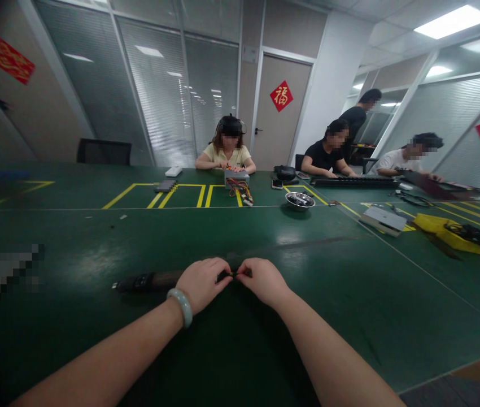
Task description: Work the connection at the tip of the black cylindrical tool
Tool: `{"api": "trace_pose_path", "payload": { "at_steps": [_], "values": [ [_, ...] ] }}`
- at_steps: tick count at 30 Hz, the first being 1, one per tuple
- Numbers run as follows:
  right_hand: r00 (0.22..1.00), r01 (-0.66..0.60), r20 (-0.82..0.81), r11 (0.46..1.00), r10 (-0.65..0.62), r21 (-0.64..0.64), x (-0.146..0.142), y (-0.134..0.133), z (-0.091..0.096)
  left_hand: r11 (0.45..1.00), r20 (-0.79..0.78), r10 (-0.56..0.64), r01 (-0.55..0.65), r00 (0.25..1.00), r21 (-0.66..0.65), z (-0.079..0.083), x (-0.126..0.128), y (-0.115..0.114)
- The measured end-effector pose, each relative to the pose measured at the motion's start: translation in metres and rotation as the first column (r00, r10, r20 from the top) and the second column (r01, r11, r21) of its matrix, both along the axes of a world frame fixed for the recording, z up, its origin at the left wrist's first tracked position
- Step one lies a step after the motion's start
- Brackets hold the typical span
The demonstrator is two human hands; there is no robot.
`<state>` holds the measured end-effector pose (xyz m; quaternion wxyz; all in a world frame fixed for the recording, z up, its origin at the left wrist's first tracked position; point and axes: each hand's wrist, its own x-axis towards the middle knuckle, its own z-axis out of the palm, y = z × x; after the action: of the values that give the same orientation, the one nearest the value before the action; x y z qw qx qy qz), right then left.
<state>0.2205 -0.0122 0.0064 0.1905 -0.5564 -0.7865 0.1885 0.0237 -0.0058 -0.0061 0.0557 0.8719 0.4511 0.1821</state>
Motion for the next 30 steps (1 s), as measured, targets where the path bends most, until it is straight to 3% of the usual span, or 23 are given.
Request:
{"api": "trace_pose_path", "payload": {
  "at_steps": [13, 30],
  "values": [
    [0.998, 0.015, -0.061, 0.997, -0.020, -0.073, -0.0011, -0.0015, -0.0007, 1.000, 0.029, -0.009, 0.009, 1.000, -0.013, 0.0002, -0.0014, 0.0006],
    [0.998, 0.013, -0.065, 0.999, -0.015, -0.032, -0.0019, -0.0020, -0.0036, 1.000, 0.047, -0.024, 0.024, 0.999, -0.001, -0.0005, -0.0014, 0.0012]
  ]
}}
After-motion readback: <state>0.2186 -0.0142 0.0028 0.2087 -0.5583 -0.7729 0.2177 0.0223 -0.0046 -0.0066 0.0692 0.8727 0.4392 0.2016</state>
